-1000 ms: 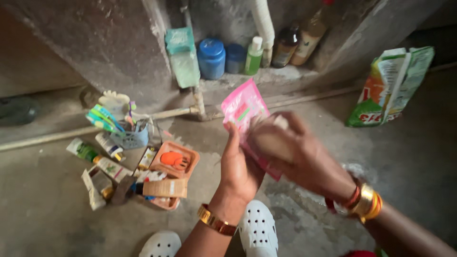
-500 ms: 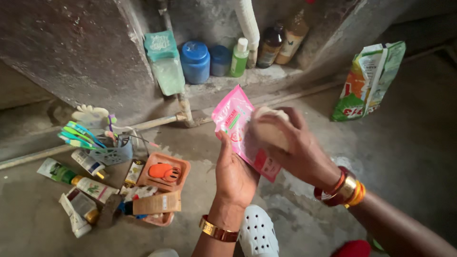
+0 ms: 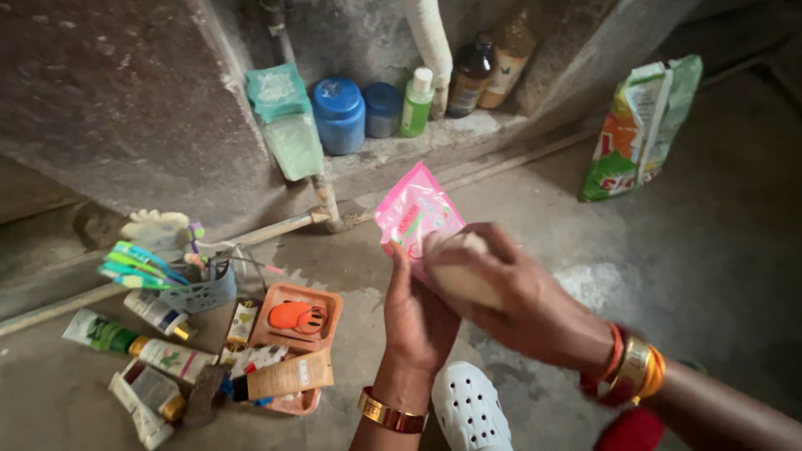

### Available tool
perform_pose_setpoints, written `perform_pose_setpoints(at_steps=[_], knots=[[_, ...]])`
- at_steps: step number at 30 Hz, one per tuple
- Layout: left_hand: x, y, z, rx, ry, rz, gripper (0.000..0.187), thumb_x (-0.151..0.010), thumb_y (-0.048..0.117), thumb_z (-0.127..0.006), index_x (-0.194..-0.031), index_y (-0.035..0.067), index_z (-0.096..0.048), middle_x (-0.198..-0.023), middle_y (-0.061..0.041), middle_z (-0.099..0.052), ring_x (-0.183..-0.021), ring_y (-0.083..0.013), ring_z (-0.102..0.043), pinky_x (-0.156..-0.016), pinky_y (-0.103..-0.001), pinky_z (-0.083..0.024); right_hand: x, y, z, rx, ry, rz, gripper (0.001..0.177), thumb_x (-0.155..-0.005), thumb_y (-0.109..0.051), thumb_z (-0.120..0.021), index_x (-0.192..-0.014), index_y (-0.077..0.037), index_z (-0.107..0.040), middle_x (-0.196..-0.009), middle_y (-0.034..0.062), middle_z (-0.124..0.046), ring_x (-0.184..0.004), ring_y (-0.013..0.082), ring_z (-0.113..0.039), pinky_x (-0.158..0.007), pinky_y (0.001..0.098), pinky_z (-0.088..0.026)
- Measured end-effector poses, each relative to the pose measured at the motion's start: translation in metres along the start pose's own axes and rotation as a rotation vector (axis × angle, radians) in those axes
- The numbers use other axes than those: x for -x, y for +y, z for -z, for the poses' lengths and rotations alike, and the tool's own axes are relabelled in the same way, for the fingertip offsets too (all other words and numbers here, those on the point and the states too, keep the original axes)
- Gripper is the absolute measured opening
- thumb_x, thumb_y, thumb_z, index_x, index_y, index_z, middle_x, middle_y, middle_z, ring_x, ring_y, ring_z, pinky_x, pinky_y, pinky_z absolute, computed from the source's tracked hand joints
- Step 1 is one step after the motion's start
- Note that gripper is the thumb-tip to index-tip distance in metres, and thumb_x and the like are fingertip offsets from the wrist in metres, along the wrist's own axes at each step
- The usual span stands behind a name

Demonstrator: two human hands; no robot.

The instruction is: The person squats on a wet concrete floor and wipes several personal care items with a cloth, including a clear bottle with a red cap, a pink sachet, and a small tube. The items are handled one at a time and placed back on the floor or a nearby ledge.

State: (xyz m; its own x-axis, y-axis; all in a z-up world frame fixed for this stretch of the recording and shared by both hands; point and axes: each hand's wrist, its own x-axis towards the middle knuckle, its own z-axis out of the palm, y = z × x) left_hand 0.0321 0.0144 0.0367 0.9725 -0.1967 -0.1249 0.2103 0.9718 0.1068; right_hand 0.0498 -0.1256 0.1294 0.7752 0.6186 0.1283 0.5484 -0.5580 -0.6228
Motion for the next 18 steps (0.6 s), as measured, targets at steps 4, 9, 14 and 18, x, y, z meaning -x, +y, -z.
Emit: perform_pose_setpoints(at_steps=[4,9,14,18], knots=[[-0.01,0.007,0.005,-0.025,0.011,0.015,0.072,-0.102,0.06,-0.038,-0.154,0.009,-0.038,-0.149,-0.009,-0.051,-0.138,-0.0252,-0.048,-0.116,-0.046,-0.037,-0.016,0.012,-0.003,-0.055,0.049,-0.122,0.059,-0.074,-0.006,-0.077,-0.13,-0.013,-0.059,-0.138,0.018,-0.052,-0.113,0.0372,-0.068,-0.088,0.042,-0.06],[-0.014,0.013,0.006,0.009,0.002,0.074,0.075,-0.101,0.061,-0.037,-0.154,0.009,-0.039,-0.149,-0.01,-0.053,-0.138,-0.0256,-0.05,-0.116,-0.045,-0.038,-0.009,0.004,-0.01,0.131,0.068,-0.25,0.062,-0.073,-0.003,-0.076,-0.132,-0.016,-0.06,-0.135,0.0166,-0.052,-0.109,0.0398,-0.066,-0.088,0.0429,-0.058],[-0.008,0.018,0.014,0.03,-0.028,0.025,0.072,-0.105,0.06,-0.038,-0.152,0.006,-0.039,-0.146,-0.012,-0.053,-0.137,-0.0271,-0.05,-0.117,-0.047,-0.039,-0.014,0.007,-0.018,0.016,0.056,-0.102,0.062,-0.073,-0.004,-0.076,-0.131,-0.014,-0.059,-0.141,0.0178,-0.049,-0.113,0.0372,-0.068,-0.089,0.0422,-0.06],[-0.006,0.018,0.009,-0.038,0.01,0.021,0.073,-0.1,0.061,-0.037,-0.151,0.009,-0.045,-0.145,-0.007,-0.058,-0.133,-0.0232,-0.055,-0.11,-0.043,-0.043,-0.02,0.008,-0.012,0.041,0.157,-0.228,0.061,-0.074,-0.003,-0.078,-0.131,-0.014,-0.059,-0.132,0.0157,-0.054,-0.116,0.0373,-0.065,-0.092,0.0425,-0.059]])
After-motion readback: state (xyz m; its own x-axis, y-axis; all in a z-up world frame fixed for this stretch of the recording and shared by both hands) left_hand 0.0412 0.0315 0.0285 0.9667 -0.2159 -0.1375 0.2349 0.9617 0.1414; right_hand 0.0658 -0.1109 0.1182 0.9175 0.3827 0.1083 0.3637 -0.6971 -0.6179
